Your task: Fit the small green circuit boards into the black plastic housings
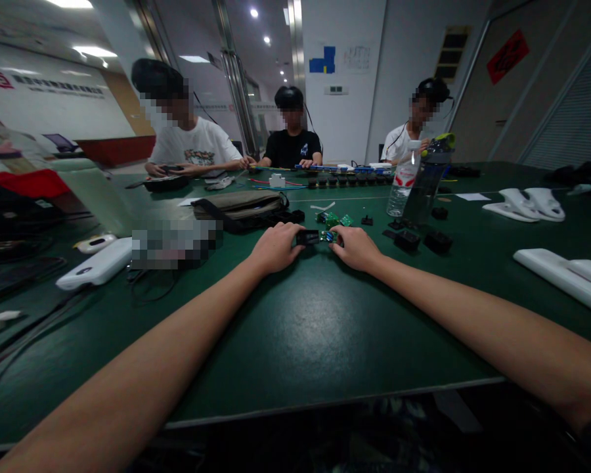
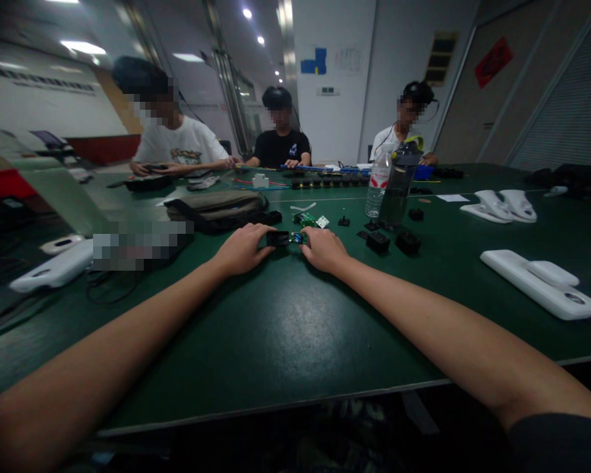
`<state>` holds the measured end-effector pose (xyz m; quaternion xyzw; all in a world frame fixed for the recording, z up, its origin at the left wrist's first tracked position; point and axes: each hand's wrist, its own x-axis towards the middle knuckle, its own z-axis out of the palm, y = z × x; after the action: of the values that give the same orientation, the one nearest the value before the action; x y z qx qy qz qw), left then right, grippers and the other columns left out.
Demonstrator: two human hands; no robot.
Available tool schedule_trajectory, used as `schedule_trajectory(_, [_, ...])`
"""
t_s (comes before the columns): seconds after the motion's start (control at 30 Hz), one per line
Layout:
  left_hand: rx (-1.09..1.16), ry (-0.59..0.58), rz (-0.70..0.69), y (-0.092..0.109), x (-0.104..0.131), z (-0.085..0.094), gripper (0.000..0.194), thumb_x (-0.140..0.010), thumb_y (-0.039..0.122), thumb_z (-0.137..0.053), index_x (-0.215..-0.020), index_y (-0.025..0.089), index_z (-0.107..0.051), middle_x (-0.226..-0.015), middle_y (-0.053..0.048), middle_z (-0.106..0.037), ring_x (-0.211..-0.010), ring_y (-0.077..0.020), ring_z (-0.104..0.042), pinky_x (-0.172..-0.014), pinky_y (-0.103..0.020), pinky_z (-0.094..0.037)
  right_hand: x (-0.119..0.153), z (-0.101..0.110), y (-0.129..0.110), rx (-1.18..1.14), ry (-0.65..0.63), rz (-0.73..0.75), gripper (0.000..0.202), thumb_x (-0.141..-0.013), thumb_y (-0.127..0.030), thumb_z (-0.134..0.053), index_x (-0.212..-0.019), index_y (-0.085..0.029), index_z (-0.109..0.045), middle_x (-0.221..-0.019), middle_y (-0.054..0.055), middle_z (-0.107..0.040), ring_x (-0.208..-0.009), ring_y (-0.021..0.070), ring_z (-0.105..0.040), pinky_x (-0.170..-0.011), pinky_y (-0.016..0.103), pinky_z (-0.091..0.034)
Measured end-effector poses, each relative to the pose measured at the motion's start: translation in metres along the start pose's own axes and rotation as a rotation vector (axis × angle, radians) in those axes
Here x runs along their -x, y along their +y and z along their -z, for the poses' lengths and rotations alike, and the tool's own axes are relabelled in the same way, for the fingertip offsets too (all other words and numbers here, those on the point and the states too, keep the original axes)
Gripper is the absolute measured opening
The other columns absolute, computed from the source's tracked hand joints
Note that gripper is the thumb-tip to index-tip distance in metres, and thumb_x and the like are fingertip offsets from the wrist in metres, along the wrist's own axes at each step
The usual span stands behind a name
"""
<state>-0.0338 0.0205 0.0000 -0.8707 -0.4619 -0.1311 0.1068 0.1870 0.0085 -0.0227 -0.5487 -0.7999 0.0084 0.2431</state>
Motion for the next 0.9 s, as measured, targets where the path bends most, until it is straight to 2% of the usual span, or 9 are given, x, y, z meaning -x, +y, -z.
schedule_trajectory(0.1, [0.056,0.045,0.063,0.000,-0.001,0.002,0.038,-0.084,0.035,-0.059,-0.115,0.015,-0.056,-0.116,-0.014,-0.067,-0.108,-0.0309,-0.062,-0.093,-0.043,-0.050,0.000,0.000,0.000,0.012,-0.009,-0.016,0.035,-0.089,-0.026,-0.061,-0.122,-0.016,-0.063,-0.101,0.010,-0.073,-0.096,0.0246,-0.066,-0.083,0.033,-0.047])
schedule_trajectory(0.23, [0.171,0.071,0.110,0.003,0.000,0.006,0.039,-0.075,0.033,-0.062,-0.109,0.017,-0.051,-0.106,-0.012,-0.070,-0.093,-0.0277,-0.068,-0.082,-0.037,-0.052,-0.001,-0.002,0.001,0.037,-0.027,0.011,0.034,-0.089,-0.027,-0.061,-0.121,-0.016,-0.064,-0.102,0.010,-0.072,-0.097,0.0247,-0.065,-0.086,0.034,-0.047])
schedule_trajectory(0.37, [0.117,0.040,0.143,0.007,0.001,0.009,0.039,-0.078,0.038,-0.061,-0.109,0.017,-0.051,-0.092,-0.010,-0.070,-0.082,-0.0270,-0.069,-0.075,-0.035,-0.051,-0.002,-0.004,0.003,0.062,-0.053,0.069,0.032,-0.090,-0.027,-0.061,-0.119,-0.016,-0.066,-0.105,0.012,-0.069,-0.102,0.0247,-0.062,-0.091,0.035,-0.046])
schedule_trajectory(0.57, [-0.065,-0.008,0.053,-0.002,0.000,0.004,0.041,-0.087,0.047,-0.053,-0.116,0.017,-0.053,-0.105,-0.013,-0.070,-0.097,-0.0300,-0.066,-0.083,-0.039,-0.050,-0.002,-0.003,0.004,0.065,-0.082,0.083,0.035,-0.090,-0.026,-0.059,-0.123,-0.015,-0.065,-0.108,0.013,-0.067,-0.106,0.0247,-0.060,-0.096,0.035,-0.044])
schedule_trajectory(0.7, [-0.090,-0.020,0.002,-0.007,0.000,0.002,0.041,-0.088,0.045,-0.054,-0.119,0.018,-0.055,-0.114,-0.013,-0.067,-0.106,-0.0305,-0.062,-0.089,-0.041,-0.049,-0.001,-0.002,0.004,0.068,-0.093,0.099,0.036,-0.089,-0.026,-0.059,-0.122,-0.014,-0.066,-0.109,0.013,-0.066,-0.107,0.0246,-0.059,-0.098,0.035,-0.044])
schedule_trajectory(0.9, [-0.075,-0.026,-0.019,-0.008,0.001,0.002,0.038,-0.087,0.040,-0.056,-0.118,0.018,-0.057,-0.113,-0.012,-0.064,-0.106,-0.0291,-0.059,-0.092,-0.040,-0.049,-0.002,-0.003,0.006,0.029,-0.080,0.112,0.035,-0.088,-0.025,-0.060,-0.121,-0.015,-0.065,-0.103,0.011,-0.066,-0.101,0.0229,-0.059,-0.093,0.034,-0.045])
